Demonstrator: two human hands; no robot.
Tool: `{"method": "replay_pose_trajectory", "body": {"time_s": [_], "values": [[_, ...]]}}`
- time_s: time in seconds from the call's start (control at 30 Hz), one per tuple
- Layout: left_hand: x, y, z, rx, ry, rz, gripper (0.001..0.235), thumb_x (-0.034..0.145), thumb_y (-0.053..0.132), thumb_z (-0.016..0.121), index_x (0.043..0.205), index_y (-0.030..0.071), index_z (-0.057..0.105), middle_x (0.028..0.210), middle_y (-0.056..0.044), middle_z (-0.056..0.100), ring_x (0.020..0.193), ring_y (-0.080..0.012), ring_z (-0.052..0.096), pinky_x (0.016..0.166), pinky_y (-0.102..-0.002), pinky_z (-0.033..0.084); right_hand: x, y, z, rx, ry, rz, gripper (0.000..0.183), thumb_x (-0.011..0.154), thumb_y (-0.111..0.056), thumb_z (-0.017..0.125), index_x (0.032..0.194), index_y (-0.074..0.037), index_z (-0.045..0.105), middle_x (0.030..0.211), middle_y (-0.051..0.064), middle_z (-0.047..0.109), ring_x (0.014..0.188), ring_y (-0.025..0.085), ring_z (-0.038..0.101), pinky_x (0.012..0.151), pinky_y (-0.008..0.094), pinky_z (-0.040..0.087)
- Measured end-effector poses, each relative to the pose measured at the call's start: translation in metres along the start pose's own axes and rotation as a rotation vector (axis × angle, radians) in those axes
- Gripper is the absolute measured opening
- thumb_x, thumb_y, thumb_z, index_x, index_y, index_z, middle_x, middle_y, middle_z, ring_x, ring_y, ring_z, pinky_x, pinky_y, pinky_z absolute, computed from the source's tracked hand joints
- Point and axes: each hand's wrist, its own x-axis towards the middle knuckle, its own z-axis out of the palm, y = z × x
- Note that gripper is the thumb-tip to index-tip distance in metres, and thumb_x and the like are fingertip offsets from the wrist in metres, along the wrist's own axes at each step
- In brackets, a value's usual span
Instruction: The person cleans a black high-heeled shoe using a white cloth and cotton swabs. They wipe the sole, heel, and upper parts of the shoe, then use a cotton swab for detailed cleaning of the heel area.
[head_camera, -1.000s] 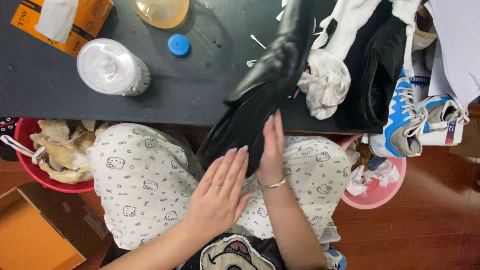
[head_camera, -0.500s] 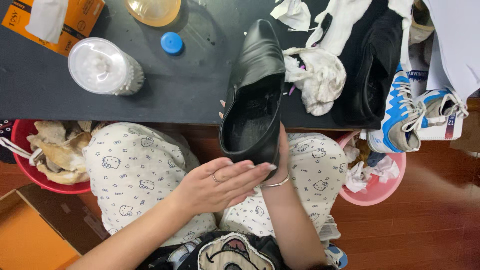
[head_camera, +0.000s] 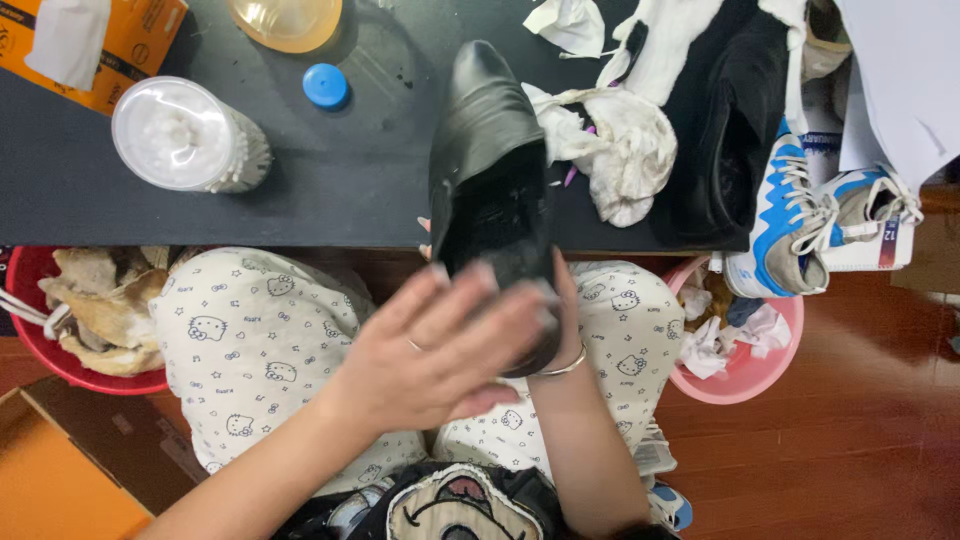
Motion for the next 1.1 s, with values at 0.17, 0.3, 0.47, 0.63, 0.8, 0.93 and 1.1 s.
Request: {"method": "replay_pose_trajectory", "body": {"time_s": [0.17,0.3,0.47,0.63,0.8,0.93,1.1], "values": [[0.029,0.005,-0.058,-0.551,-0.192,-0.480,0.063,0.078,0.046,0.087,0.115,0.001,0.063,0.106,-0.015,0.067,0.104,-0.0324,0.065,0.091,-0.043,0.052,-0.006,-0.016,0.023,-0.268,0.371,0.101,0.043,0.110,-0.030,0.047,0.135,0.001,0.061,0.123,0.016,0.071,0.109,0.025,0.070,0.099,0.039,0.056],[0.036,0.017,-0.066,-0.595,-0.293,-0.233,0.047,0.074,0.038,0.089,0.091,0.003,0.063,0.089,-0.015,0.065,0.090,-0.0366,0.065,0.086,-0.048,0.053,-0.014,-0.025,0.044,-0.244,0.494,0.229,0.040,0.116,-0.029,0.047,0.138,0.000,0.063,0.120,0.012,0.073,0.102,0.019,0.071,0.091,0.032,0.056],[0.038,0.039,-0.058,-0.968,-0.115,-0.269,0.029,0.088,0.024,0.087,0.085,0.003,0.066,0.073,-0.011,0.066,0.066,-0.0284,0.070,0.060,-0.037,0.055,-0.022,-0.043,0.061,-0.756,0.466,0.521,0.071,0.103,-0.052,0.025,0.131,0.000,0.065,0.110,0.011,0.074,0.094,0.013,0.072,0.082,0.024,0.058],[0.019,0.042,-0.075,-1.213,-0.127,-0.578,0.018,0.088,0.017,0.079,0.091,0.001,0.070,0.071,-0.008,0.071,0.063,-0.0200,0.076,0.056,-0.031,0.056,-0.010,-0.107,0.055,-1.170,0.061,0.065,0.053,0.128,-0.031,0.032,0.133,0.008,0.067,0.103,0.021,0.076,0.081,0.017,0.072,0.071,0.027,0.058],[-0.019,0.035,-0.092,-1.264,-0.405,-1.085,0.019,0.087,0.016,0.079,0.098,0.000,0.077,0.067,-0.012,0.067,0.066,-0.0233,0.070,0.067,-0.036,0.051,0.027,-0.142,0.062,-1.428,0.434,-0.217,0.050,0.099,-0.001,0.045,0.149,-0.006,0.041,0.125,0.020,0.067,0.096,0.018,0.071,0.072,0.027,0.058],[-0.020,0.021,-0.087,-1.738,0.176,-1.541,0.050,0.100,0.038,0.055,0.124,-0.004,0.066,0.111,-0.023,0.075,0.108,-0.0309,0.072,0.093,-0.044,0.052,0.107,-0.202,0.024,-1.622,0.418,-0.406,0.063,0.101,-0.001,0.061,0.158,-0.012,0.036,0.141,0.020,0.056,0.111,0.019,0.063,0.091,0.029,0.057],[-0.006,0.001,-0.059,-1.947,0.269,-1.348,0.043,0.104,0.023,0.054,0.131,-0.008,0.067,0.120,-0.018,0.075,0.114,-0.0233,0.067,0.101,-0.039,0.047,0.238,-0.304,-0.043,-1.541,0.226,-0.962,0.068,0.100,0.004,0.073,0.154,-0.010,0.034,0.139,0.017,0.052,0.123,0.025,0.061,0.103,0.038,0.053]]}}
